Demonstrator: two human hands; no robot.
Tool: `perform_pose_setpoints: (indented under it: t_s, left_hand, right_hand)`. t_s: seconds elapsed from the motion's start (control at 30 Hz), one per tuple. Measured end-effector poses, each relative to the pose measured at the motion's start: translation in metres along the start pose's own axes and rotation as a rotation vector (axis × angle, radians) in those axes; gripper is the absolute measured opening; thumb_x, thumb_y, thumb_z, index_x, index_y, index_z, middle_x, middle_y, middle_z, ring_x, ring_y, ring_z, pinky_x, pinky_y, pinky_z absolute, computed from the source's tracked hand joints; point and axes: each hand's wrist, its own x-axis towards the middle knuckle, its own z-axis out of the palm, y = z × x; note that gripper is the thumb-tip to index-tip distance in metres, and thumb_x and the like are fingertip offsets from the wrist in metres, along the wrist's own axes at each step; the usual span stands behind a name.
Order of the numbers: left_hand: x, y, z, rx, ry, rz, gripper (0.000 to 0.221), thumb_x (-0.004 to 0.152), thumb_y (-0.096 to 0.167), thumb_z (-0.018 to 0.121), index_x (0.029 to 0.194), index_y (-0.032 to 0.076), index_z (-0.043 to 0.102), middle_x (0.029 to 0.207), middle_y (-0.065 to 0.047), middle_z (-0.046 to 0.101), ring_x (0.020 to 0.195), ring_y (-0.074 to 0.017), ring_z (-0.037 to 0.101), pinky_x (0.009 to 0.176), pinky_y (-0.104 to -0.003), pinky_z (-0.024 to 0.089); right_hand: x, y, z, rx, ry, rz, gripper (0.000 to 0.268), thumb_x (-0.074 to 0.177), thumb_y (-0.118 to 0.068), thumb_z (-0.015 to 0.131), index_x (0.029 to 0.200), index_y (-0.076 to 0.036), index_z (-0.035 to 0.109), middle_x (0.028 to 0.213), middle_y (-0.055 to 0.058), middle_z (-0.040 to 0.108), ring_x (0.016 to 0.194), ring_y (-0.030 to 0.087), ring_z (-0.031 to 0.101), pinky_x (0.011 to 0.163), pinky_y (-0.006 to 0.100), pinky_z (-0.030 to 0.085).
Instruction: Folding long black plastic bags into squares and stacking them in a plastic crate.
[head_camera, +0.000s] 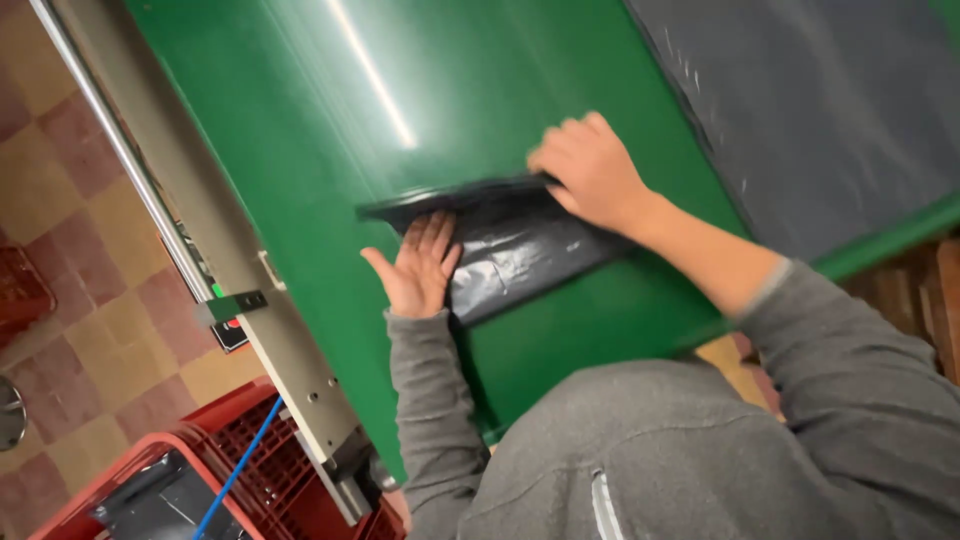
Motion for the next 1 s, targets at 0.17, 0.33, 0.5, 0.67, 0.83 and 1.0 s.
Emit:
perform_pose_setpoints:
  t_s: [0.17, 0.33, 0.5, 0.67, 0.83, 1.0]
  left_hand:
    - [-0.039, 0.009, 0.002, 0.016, 0.095, 0.028, 0.106, 0.093, 0.082, 0.031, 0.153, -0.004, 0.042, 0.152, -0.021, 0.053, 0.142, -0.0361, 0.049, 0.118, -0.049, 0.041]
    - [-0.089, -0.005, 0.051, 1.069, 0.298, 0.558, 0.080, 0.093, 0.047, 0.076, 0.149, 0.008, 0.034, 0.150, -0.015, 0.043, 0.140, -0.0328, 0.045, 0.100, -0.045, 0.050]
    - [-0.124, -0.004, 0.079, 2.387, -0.193, 0.944, 0.035, 0.088, 0.028, 0.075, 0.116, 0.008, 0.067, 0.116, -0.010, 0.067, 0.116, -0.0298, 0.060, 0.090, -0.045, 0.051]
    - [-0.110, -0.020, 0.077, 2.539, -0.515, 0.421, 0.011, 0.095, 0.025, 0.072, 0.093, 0.015, 0.068, 0.092, -0.002, 0.068, 0.093, -0.0255, 0.068, 0.074, -0.043, 0.054]
    - [-0.065, -0.039, 0.146, 1.624, -0.719, 0.020, 0.021, 0.095, 0.026, 0.067, 0.092, 0.006, 0.073, 0.091, -0.009, 0.070, 0.085, -0.0267, 0.072, 0.076, -0.033, 0.056]
    - [0.025, -0.050, 0.043, 1.075, -0.200, -0.483, 0.053, 0.097, 0.049, 0.039, 0.092, 0.008, 0.072, 0.096, -0.005, 0.077, 0.088, -0.0168, 0.073, 0.075, -0.029, 0.054]
  right_hand:
    - [-0.100, -0.037, 0.011, -0.084, 0.128, -0.084, 0.024, 0.072, -0.013, 0.077, 0.094, -0.015, 0.068, 0.098, -0.001, 0.064, 0.101, 0.023, 0.061, 0.089, 0.043, 0.042]
    - [-0.129, -0.035, 0.036, -0.132, 0.171, -0.018, 0.019, 0.076, -0.010, 0.073, 0.094, -0.014, 0.069, 0.102, -0.002, 0.066, 0.106, 0.021, 0.062, 0.094, 0.041, 0.044]
    - [-0.119, -0.058, 0.026, -0.207, 0.168, -0.016, 0.022, 0.077, -0.008, 0.069, 0.099, -0.006, 0.068, 0.112, 0.008, 0.066, 0.114, 0.029, 0.061, 0.098, 0.042, 0.047]
    - [-0.133, -0.120, 0.035, -0.078, -0.006, -0.139, 0.030, 0.089, -0.011, 0.061, 0.116, 0.002, 0.066, 0.126, 0.021, 0.062, 0.121, 0.038, 0.057, 0.106, 0.049, 0.045]
    - [-0.204, -0.103, 0.083, 0.332, 0.069, -0.111, 0.038, 0.081, -0.005, 0.061, 0.119, -0.008, 0.068, 0.128, 0.014, 0.070, 0.125, 0.032, 0.063, 0.112, 0.044, 0.048]
    - [-0.222, -0.074, 0.111, 1.005, 0.135, 0.595, 0.029, 0.103, -0.011, 0.058, 0.130, -0.005, 0.066, 0.118, 0.011, 0.072, 0.104, 0.019, 0.069, 0.093, 0.034, 0.054]
